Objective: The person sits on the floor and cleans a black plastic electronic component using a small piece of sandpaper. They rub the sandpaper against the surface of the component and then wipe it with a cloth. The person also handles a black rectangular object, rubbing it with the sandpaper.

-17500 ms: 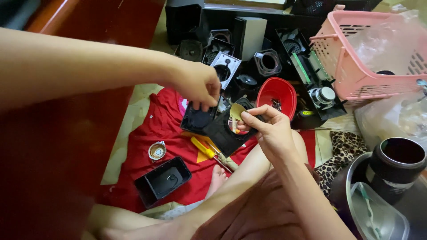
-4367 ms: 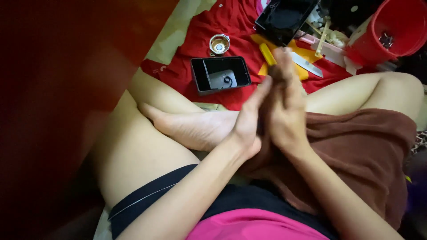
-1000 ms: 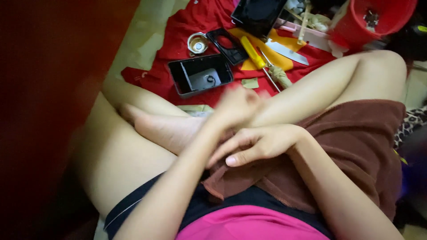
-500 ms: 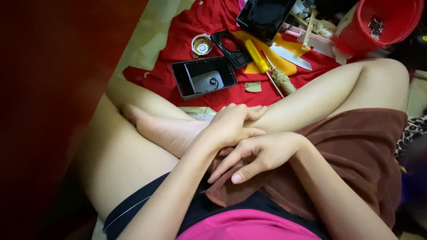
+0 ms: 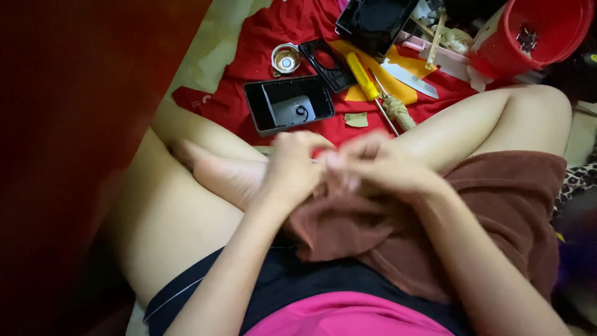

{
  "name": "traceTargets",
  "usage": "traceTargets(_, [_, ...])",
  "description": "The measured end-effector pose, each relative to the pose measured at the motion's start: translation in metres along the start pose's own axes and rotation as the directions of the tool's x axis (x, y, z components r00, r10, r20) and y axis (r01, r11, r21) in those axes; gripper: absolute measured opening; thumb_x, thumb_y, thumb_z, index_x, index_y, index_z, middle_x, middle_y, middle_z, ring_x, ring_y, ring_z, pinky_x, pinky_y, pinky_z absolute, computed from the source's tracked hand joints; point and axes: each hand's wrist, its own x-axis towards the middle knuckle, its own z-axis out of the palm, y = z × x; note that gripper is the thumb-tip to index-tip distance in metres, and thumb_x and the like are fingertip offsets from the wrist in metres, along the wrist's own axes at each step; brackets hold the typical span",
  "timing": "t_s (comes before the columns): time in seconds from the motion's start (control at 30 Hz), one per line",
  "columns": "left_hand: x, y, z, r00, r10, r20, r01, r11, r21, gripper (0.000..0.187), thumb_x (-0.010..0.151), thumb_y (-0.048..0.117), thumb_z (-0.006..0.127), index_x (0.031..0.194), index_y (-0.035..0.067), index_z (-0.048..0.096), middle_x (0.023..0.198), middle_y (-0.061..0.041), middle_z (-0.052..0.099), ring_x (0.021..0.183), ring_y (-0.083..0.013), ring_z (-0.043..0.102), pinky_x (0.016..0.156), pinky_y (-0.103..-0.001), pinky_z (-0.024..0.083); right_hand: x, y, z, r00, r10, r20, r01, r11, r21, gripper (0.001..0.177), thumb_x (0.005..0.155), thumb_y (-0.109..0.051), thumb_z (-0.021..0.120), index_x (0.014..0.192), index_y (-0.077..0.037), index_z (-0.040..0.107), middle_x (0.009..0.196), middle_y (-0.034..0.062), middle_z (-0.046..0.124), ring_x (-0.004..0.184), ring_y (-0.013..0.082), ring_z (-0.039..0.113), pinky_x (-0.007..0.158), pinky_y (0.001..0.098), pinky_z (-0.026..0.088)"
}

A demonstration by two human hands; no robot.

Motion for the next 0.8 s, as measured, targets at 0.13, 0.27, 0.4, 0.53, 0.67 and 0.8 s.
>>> traceTargets(0.13, [0.0,-0.012,-0.022,0.921,0.136,-0.365,-0.1,0.988,0.116,0.023,0.064,0.01,0.071,0.085,0.018,0.065,0.083,0.0,0.062,0.084,-0.0231,0.057,0.08,-0.035,0.045,0.042,0.019,-0.042,0.972,-0.184,-0.149,0.106,0.899,-0.425,0.007,0.077,-0.014,0.067,0.079,-0.007,0.067,0.06,0.0052,0.065,0.057,0.0134,0.063,0.058,0.0278,0.051])
traceTargets(0.27, [-0.001,0.0,-0.041,0.859,0.059,-0.508,-0.048,0.998,0.035,0.051,0.052,0.012,0.082,0.097,0.015,0.058,0.099,-0.003,0.052,0.093,-0.0267,0.051,0.081,-0.038,0.044,0.089,0.053,-0.059,0.896,-0.107,-0.43,-0.351,0.42,-0.837,0.031,0.058,-0.034,0.079,0.074,-0.01,0.068,0.071,0.0113,0.062,0.072,0.0312,0.063,0.061,0.0407,0.052])
traceTargets(0.4, [0.005,0.01,-0.041,0.906,-0.291,-0.306,0.305,0.952,-0.001,0.108,0.049,0.01,0.087,0.135,0.0,0.021,0.134,-0.024,0.024,0.124,-0.0416,0.028,0.1,-0.049,0.033,0.106,0.058,-0.061,0.864,-0.048,-0.5,-0.477,0.239,-0.846,0.047,0.058,-0.036,0.079,0.084,0.001,0.066,0.079,0.0217,0.058,0.078,0.0434,0.062,0.062,0.0534,0.051])
traceTargets(0.53, [0.016,-0.001,-0.043,0.897,-0.407,-0.171,0.402,0.913,-0.063,0.121,0.051,0.005,0.086,0.138,-0.001,0.002,0.141,-0.027,0.015,0.126,-0.0452,0.026,0.102,-0.051,0.03,0.109,0.06,-0.06,0.859,-0.106,-0.501,-0.465,0.247,-0.85,0.024,0.064,-0.024,0.073,0.077,-0.004,0.069,0.075,0.0188,0.058,0.071,0.0415,0.063,0.06,0.0489,0.052])
traceTargets(0.67, [0.036,-0.027,-0.047,0.921,-0.361,-0.144,0.368,0.93,0.025,0.125,0.042,0.002,0.087,0.137,-0.004,0.007,0.142,-0.024,0.015,0.121,-0.0475,0.034,0.099,-0.052,0.036,0.079,0.022,-0.023,0.816,-0.449,-0.364,-0.091,0.523,-0.848,0.011,0.073,-0.009,0.058,0.08,-0.012,0.067,0.068,0.0139,0.062,0.073,0.0342,0.063,0.064,0.0424,0.05])
traceTargets(0.8, [0.045,-0.039,-0.04,0.968,-0.203,-0.148,0.228,0.957,0.18,0.078,0.039,-0.015,0.066,0.11,0.004,0.038,0.119,-0.013,0.041,0.093,-0.0479,0.055,0.081,-0.053,0.048,0.062,-0.005,0.023,0.776,-0.606,-0.176,0.279,0.579,-0.766,0.026,0.072,0.004,0.047,0.087,-0.008,0.064,0.074,0.0144,0.065,0.079,0.0357,0.061,0.069,0.044,0.047])
